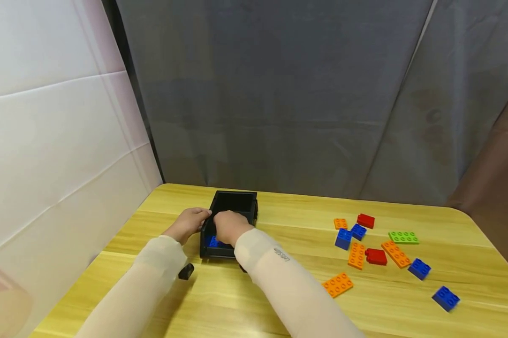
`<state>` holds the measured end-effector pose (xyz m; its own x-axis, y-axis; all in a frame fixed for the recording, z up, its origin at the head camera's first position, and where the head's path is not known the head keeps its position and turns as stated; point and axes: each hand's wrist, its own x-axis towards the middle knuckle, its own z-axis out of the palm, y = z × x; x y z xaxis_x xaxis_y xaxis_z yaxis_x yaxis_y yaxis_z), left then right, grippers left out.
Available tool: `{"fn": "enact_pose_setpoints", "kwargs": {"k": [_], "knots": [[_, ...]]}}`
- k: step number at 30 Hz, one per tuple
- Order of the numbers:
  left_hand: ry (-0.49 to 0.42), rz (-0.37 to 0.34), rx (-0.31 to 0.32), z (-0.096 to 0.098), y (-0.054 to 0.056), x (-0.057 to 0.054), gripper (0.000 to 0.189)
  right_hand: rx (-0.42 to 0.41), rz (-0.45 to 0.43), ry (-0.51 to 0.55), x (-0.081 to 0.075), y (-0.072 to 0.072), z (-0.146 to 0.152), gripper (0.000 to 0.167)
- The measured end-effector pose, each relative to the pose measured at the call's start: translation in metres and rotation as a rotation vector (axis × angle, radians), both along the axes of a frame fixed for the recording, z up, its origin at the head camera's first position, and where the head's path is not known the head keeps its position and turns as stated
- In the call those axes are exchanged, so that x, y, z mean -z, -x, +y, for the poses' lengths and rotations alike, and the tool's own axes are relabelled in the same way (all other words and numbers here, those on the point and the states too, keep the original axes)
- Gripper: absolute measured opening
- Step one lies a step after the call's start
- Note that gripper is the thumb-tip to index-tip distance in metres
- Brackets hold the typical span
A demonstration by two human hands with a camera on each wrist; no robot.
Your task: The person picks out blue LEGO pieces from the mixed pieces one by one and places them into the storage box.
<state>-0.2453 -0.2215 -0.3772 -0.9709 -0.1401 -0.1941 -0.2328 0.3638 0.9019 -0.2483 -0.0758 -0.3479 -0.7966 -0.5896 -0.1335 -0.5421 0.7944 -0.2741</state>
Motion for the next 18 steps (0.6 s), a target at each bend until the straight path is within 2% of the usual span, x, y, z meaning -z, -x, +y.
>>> {"fn": "enact_pose_setpoints", "kwargs": {"k": [4, 13, 18], "knots": [[0.003, 0.004, 0.006, -0.001, 0.0, 0.0, 0.037, 0.004, 0.027, 0.03, -0.004, -0.002, 0.003, 0.045], [0.012, 0.014, 0.003, 0.0, 0.001, 0.001, 0.036, -0.029, 0.131, 0.048, -0.012, -0.008, 0.016, 0.046], [0.021, 0.014, 0.006, -0.002, 0.002, 0.003, 0.036, -0.042, 0.154, 0.074, -0.015, -0.01, 0.024, 0.047]]}}
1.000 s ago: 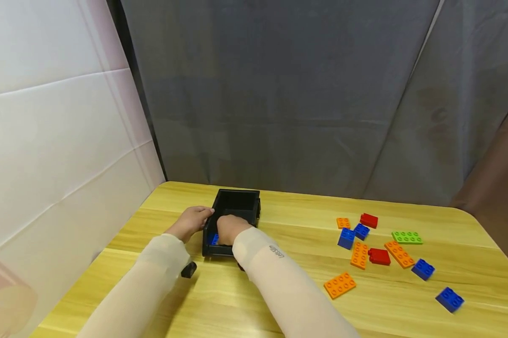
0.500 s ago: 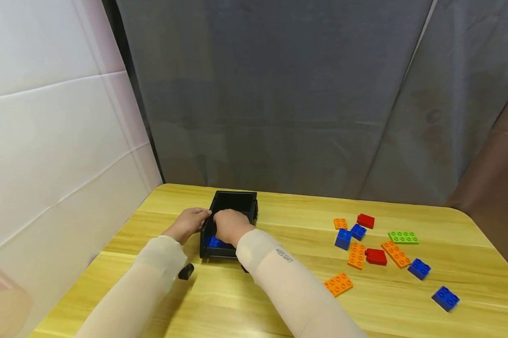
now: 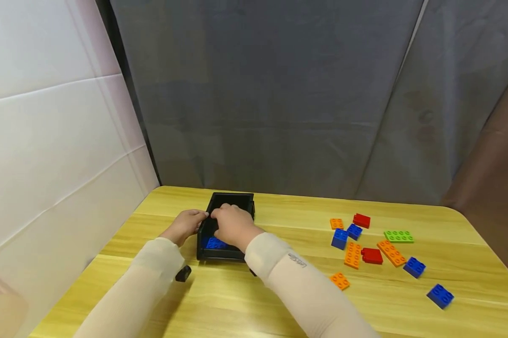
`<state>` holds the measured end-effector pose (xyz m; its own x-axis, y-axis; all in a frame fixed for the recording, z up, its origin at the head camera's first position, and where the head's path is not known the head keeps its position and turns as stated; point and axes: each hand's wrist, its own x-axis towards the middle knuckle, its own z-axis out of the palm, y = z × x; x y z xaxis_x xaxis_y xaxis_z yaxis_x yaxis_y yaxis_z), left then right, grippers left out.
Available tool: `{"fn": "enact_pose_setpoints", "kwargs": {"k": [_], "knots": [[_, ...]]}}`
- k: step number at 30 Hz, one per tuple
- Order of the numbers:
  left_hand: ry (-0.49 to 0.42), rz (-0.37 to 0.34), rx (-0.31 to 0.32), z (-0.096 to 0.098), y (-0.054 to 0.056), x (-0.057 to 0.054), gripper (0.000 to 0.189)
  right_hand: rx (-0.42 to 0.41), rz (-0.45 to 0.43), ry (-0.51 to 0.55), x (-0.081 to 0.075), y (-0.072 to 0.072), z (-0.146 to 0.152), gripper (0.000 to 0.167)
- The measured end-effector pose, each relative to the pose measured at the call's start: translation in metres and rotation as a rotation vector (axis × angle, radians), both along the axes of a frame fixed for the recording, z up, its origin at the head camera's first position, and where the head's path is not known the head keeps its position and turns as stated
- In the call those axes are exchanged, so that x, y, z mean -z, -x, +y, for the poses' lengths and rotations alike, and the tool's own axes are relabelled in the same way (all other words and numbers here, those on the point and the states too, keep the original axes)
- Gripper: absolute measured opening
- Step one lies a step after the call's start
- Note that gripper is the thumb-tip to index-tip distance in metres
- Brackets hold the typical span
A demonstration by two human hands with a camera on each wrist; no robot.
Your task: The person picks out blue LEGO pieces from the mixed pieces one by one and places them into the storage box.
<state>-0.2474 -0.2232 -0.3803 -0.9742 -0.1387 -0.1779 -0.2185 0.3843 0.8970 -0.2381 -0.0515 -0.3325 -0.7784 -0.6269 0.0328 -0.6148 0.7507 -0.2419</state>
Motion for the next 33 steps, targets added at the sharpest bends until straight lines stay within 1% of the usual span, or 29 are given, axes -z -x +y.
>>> {"fn": "enact_pose_setpoints", "kwargs": {"k": [4, 14, 23, 33], "knots": [[-0.009, 0.003, 0.004, -0.001, 0.0, 0.001, 0.037, -0.002, 0.02, 0.027, 0.0, -0.002, 0.006, 0.049], [-0.019, -0.002, -0.001, 0.0, -0.001, 0.0, 0.037, 0.0, 0.084, 0.047, -0.002, -0.007, 0.025, 0.061], [-0.016, -0.004, -0.004, 0.002, -0.002, 0.001, 0.038, 0.03, 0.129, 0.132, 0.0, -0.01, 0.046, 0.068], [-0.025, -0.011, -0.016, 0.003, 0.0, 0.002, 0.039, 0.082, 0.146, 0.122, -0.003, -0.015, 0.074, 0.07]]}}
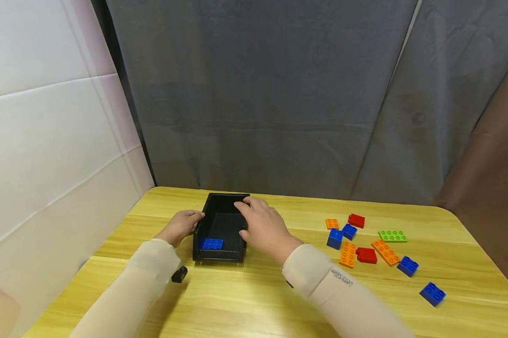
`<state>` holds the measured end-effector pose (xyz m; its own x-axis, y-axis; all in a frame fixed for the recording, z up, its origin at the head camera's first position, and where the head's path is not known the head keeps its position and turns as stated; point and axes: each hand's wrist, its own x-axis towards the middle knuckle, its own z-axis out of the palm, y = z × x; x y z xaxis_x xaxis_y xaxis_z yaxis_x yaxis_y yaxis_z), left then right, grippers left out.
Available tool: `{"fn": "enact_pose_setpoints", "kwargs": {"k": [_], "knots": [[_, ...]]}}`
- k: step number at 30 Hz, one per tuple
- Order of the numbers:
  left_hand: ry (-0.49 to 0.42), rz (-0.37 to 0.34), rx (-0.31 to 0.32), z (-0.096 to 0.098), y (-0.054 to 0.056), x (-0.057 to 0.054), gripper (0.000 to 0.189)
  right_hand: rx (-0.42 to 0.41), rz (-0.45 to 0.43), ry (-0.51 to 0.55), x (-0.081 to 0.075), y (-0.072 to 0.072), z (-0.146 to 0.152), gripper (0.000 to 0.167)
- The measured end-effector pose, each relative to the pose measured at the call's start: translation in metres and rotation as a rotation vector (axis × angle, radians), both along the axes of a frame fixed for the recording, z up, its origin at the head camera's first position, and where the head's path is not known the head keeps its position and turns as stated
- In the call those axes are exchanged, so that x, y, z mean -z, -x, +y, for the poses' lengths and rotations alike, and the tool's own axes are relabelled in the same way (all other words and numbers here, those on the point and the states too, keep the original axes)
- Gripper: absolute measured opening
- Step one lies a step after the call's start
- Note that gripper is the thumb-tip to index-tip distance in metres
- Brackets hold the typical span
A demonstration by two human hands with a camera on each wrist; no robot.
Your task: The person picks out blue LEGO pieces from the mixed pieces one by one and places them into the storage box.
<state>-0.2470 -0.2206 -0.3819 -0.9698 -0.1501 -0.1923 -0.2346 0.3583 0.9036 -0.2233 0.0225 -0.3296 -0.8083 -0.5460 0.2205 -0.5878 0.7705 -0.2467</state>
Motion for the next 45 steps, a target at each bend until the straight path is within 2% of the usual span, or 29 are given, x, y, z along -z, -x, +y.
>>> {"fn": "enact_pose_setpoints", "kwargs": {"k": [16, 26, 45], "knots": [[0.016, -0.011, 0.01, 0.001, 0.0, -0.003, 0.04, 0.107, -0.021, -0.01, 0.001, 0.005, 0.046, 0.071], [0.037, -0.001, 0.013, 0.001, -0.001, -0.002, 0.04, 0.144, -0.018, 0.025, 0.009, 0.009, 0.073, 0.07], [0.021, -0.006, 0.016, 0.0, 0.0, -0.003, 0.04, 0.206, -0.024, 0.041, 0.027, 0.019, 0.121, 0.068]]}}
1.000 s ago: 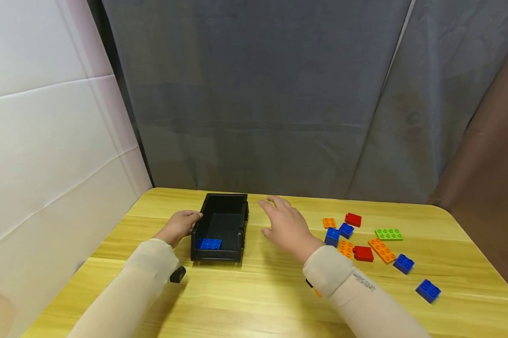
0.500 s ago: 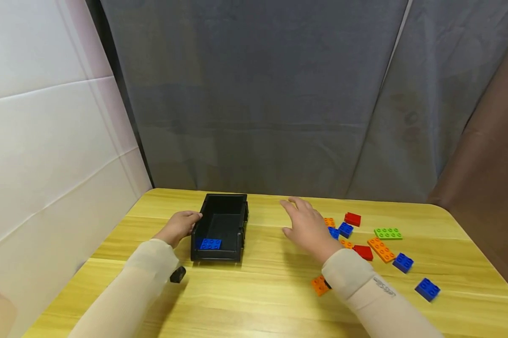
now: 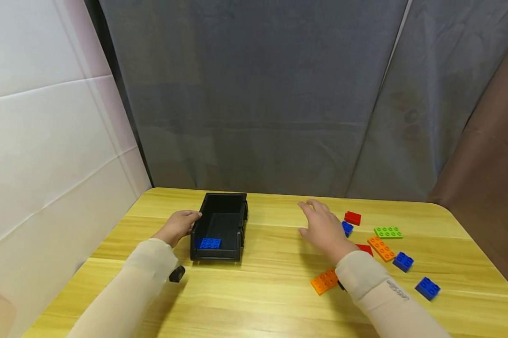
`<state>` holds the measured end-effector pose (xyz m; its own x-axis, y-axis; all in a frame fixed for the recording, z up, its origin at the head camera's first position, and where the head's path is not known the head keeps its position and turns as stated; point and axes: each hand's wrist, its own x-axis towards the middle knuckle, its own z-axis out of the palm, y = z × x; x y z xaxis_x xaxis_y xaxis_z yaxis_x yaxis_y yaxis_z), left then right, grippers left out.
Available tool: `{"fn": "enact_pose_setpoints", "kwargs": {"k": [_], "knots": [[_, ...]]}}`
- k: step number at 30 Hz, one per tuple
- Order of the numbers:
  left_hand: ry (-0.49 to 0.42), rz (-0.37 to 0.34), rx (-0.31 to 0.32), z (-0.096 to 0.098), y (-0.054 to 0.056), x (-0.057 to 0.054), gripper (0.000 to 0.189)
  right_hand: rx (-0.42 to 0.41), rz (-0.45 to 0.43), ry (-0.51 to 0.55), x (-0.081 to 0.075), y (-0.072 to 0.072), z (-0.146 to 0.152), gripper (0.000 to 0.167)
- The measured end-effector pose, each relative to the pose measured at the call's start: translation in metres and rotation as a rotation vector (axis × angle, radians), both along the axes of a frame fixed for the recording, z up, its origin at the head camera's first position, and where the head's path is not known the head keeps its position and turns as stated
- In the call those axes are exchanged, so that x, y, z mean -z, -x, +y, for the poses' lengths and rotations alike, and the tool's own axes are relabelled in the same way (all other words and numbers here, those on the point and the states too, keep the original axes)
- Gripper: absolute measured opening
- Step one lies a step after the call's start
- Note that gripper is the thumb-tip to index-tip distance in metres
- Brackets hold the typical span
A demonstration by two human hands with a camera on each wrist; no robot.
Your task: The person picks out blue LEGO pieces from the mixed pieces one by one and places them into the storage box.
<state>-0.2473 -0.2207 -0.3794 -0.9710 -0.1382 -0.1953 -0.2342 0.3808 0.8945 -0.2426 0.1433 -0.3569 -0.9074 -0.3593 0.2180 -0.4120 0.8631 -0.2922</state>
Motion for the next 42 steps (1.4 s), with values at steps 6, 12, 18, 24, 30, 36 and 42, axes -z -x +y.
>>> {"fn": "enact_pose_setpoints", "kwargs": {"k": [6, 12, 18, 24, 30, 36, 42], "knots": [[-0.001, -0.008, 0.002, 0.0, 0.0, 0.0, 0.041, 0.025, -0.01, -0.009, 0.006, 0.005, 0.012, 0.069], [-0.005, -0.016, 0.0, 0.001, -0.001, 0.0, 0.041, 0.055, -0.039, -0.011, 0.009, 0.007, 0.019, 0.067], [-0.008, -0.021, -0.004, 0.0, 0.0, 0.0, 0.04, 0.079, -0.055, -0.017, 0.011, 0.007, 0.023, 0.067], [-0.007, -0.023, -0.004, 0.0, 0.0, 0.0, 0.041, 0.104, -0.054, -0.039, 0.015, 0.007, 0.029, 0.065], [-0.008, -0.021, -0.001, 0.0, 0.0, 0.0, 0.041, 0.113, -0.055, -0.067, 0.018, 0.008, 0.034, 0.063], [-0.008, -0.02, -0.001, -0.001, 0.0, 0.0, 0.041, 0.134, -0.088, -0.085, 0.022, 0.01, 0.037, 0.062], [-0.005, -0.009, -0.001, 0.0, 0.0, 0.0, 0.041, 0.145, -0.11, -0.099, 0.025, 0.011, 0.04, 0.061]]}}
